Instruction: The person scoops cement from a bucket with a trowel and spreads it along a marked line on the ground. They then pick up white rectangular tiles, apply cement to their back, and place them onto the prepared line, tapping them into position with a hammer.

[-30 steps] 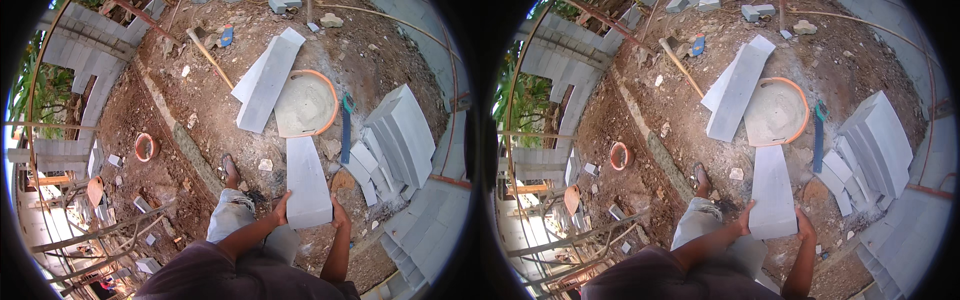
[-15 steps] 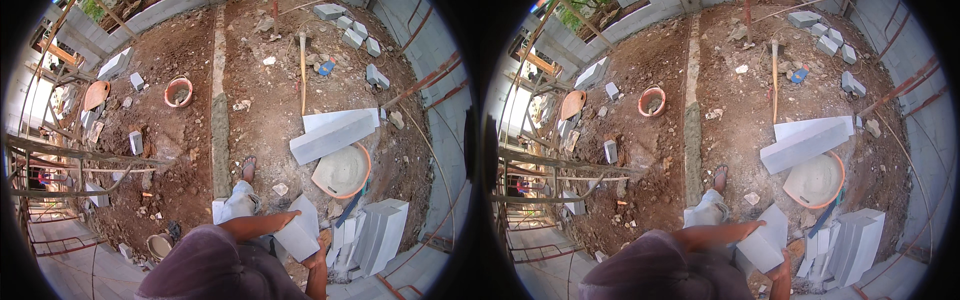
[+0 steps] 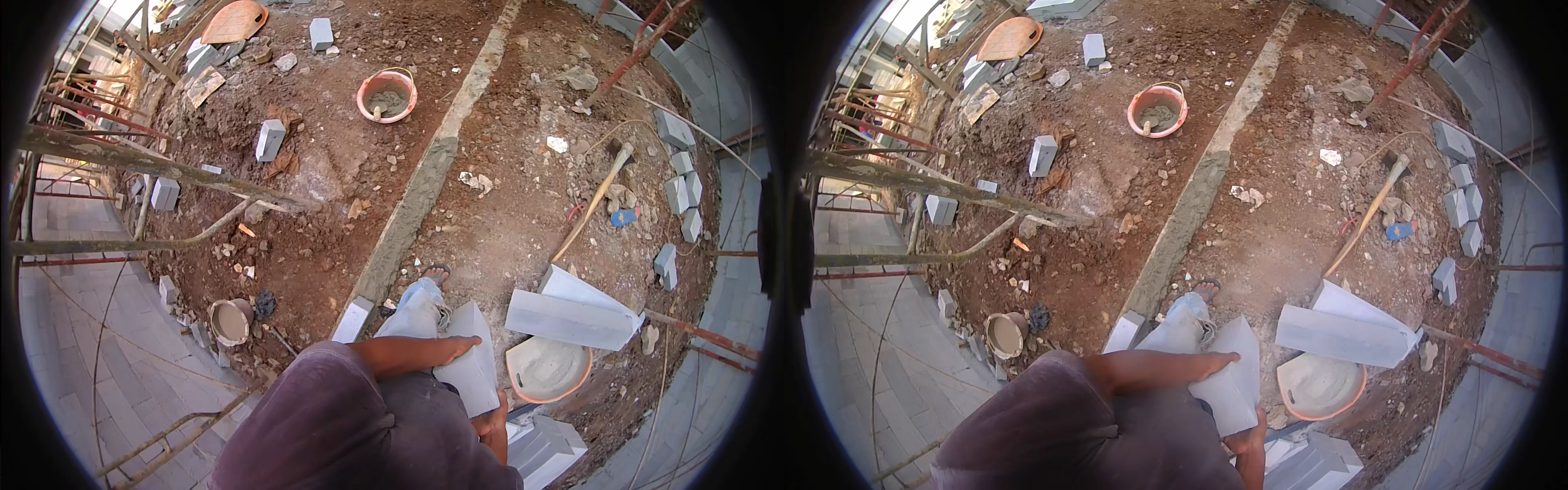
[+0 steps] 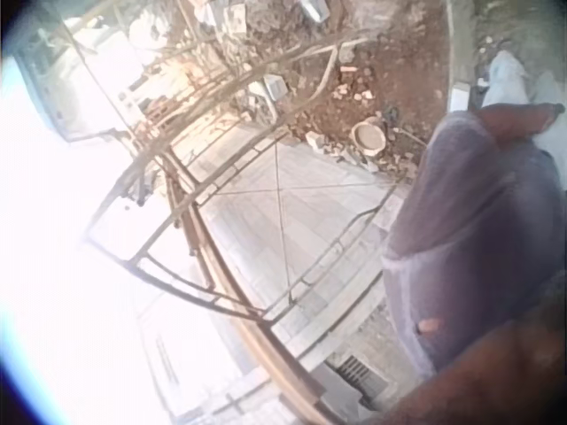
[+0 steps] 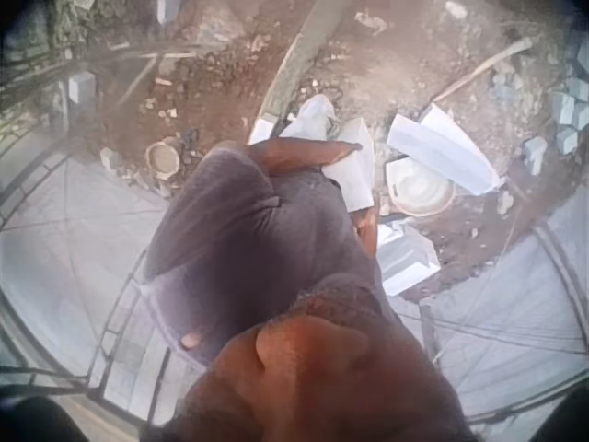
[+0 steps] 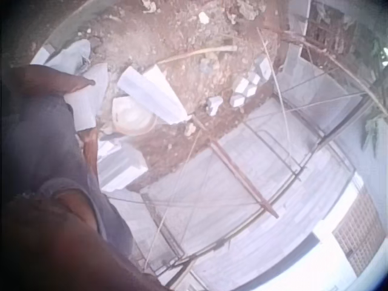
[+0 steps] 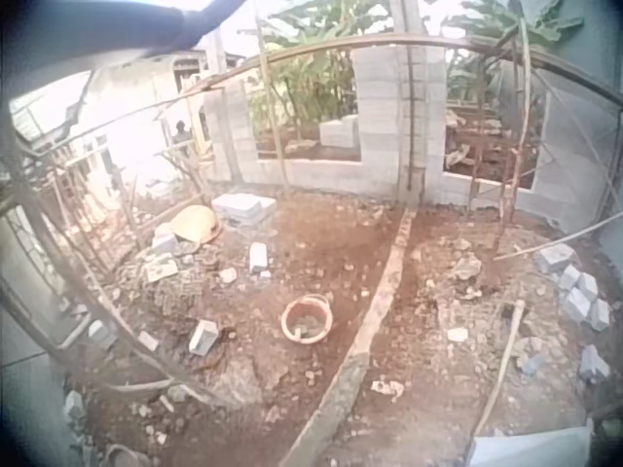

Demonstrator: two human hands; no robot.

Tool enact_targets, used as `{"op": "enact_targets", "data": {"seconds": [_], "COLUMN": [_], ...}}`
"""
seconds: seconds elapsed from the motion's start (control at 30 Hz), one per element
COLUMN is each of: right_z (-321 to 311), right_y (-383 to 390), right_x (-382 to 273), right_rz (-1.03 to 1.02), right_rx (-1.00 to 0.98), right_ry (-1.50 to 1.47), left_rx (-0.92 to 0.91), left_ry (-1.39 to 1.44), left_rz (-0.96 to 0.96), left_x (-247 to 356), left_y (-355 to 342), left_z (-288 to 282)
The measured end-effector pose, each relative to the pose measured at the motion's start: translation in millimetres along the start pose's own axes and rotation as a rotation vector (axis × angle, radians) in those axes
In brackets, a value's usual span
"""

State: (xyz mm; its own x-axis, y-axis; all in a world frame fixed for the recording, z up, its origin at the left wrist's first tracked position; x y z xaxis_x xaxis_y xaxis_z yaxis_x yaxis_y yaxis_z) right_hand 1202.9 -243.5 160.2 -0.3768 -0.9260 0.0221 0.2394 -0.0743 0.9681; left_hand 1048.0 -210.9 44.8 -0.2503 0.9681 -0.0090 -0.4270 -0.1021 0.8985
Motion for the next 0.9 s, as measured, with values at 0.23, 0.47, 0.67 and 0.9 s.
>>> {"op": "enact_targets", "data": {"seconds": [0.23,0.47,0.67,0.9], "right_z": [51.4,55.1,-12.7,-101.6], "right_y": [10.5,28.5,32.7,37.7], "right_x": [-39.2,-37.9,-7.2,23.2], "right_rz": [-0.069,0.000,-0.010,-0.162], "right_rx": [-0.075,-0.188,-0.218,-0.155], "right_ry": [0.151,0.347,0.355,0.438], "left_rx": [0.144,0.142,0.191,0.168], "left_ry": [0.121,0.272,0.254,0.225], "left_rz": [0.316,0.428,0.447,0.446], "left_x": [49.3,18.3,-52.4,-122.0], "left_y": [61.2,76.1,49.7,-17.8], "left_z": [-17.5,-1.9,15.1,39.6]}}
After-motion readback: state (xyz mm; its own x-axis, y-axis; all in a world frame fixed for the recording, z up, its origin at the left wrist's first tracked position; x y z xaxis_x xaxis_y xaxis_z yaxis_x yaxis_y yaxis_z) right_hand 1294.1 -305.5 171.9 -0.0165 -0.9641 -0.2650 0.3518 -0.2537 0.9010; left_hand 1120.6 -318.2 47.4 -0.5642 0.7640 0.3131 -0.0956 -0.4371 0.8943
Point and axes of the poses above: each hand's wrist, its own y-axis away from the middle knuckle, its own z-axis out of the palm, x = y × z, the point moved 8 cm from there along -y, towards the middle knuckle, and after that the axes turned 8 degrees about -y, right-handed, at the moved point
